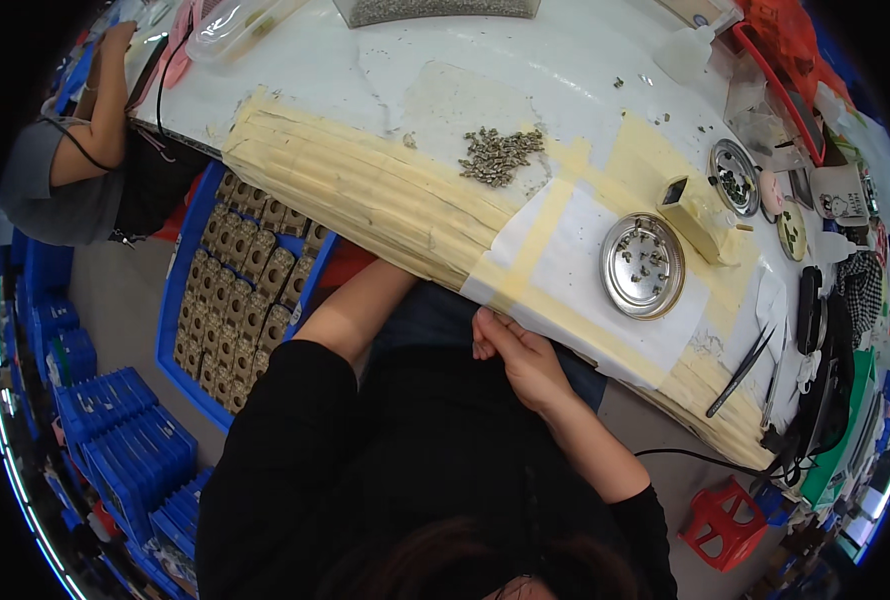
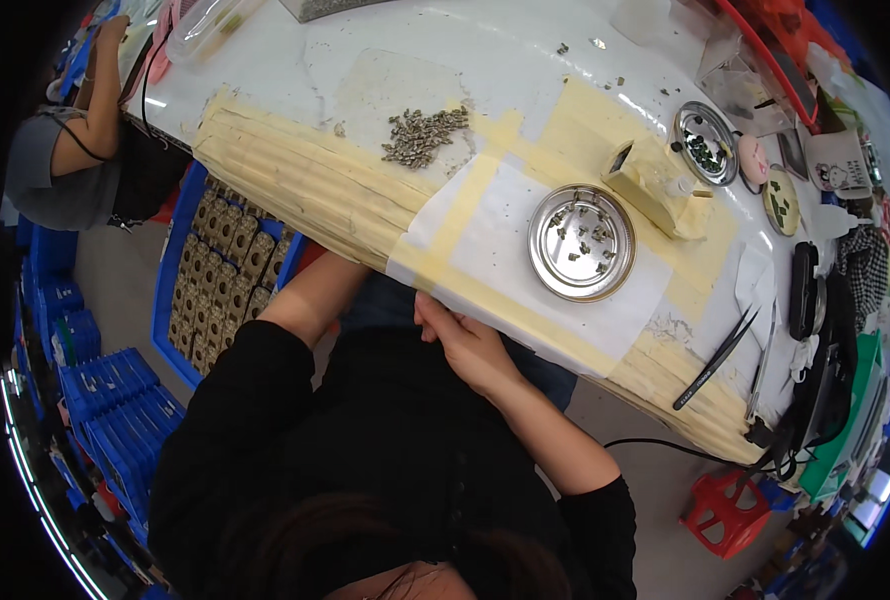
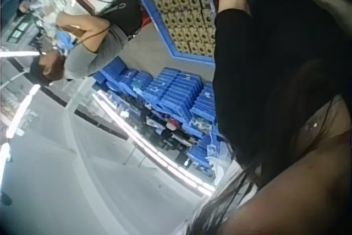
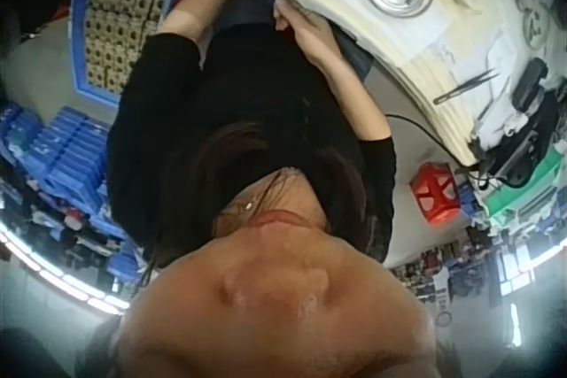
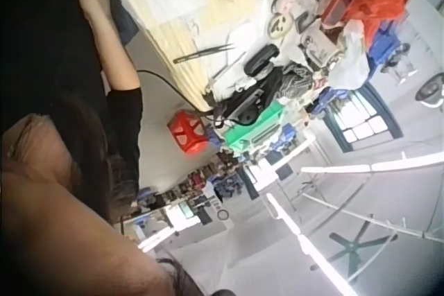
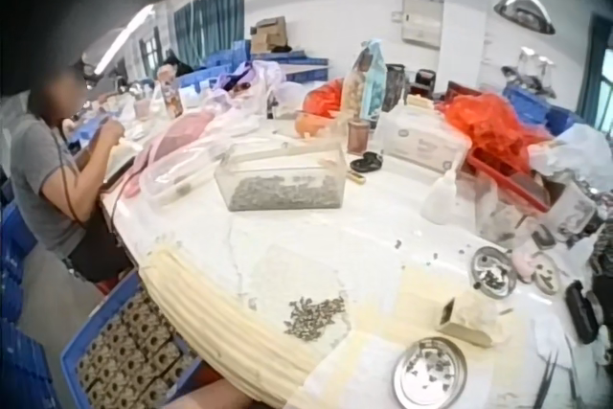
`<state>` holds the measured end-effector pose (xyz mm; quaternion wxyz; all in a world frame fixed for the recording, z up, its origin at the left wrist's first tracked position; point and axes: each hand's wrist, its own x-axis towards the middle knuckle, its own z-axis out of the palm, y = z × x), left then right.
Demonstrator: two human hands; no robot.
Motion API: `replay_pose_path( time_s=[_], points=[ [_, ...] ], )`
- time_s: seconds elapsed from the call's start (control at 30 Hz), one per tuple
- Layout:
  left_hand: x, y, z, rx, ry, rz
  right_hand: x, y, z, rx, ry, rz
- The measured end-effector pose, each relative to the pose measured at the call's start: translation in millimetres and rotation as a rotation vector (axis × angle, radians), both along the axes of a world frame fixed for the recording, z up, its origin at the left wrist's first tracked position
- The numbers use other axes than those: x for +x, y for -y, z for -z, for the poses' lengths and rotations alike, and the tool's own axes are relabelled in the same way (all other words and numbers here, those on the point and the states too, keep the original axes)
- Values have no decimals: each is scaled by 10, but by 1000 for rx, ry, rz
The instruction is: Assembling small metal pins and components into a circular metal part at a workbench.
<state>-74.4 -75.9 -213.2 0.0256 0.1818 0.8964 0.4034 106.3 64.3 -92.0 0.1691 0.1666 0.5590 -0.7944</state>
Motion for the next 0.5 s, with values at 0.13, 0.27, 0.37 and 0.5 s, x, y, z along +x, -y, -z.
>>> replay_pose_path(
  time_s=[0.13,0.27,0.37,0.5],
  points=[
    [304,145,-419,126,-156,180,177,-122,28,25,12,-63],
    [620,476,-1177,-618,161,705,289,-211,45,111,60,-12],
    [544,512,-2146,-72,430,1136,343,-224,87,105,51,25],
    [338,398,-2572,199,-12,538,344,-232,21,161,-27,-86]
  ],
)
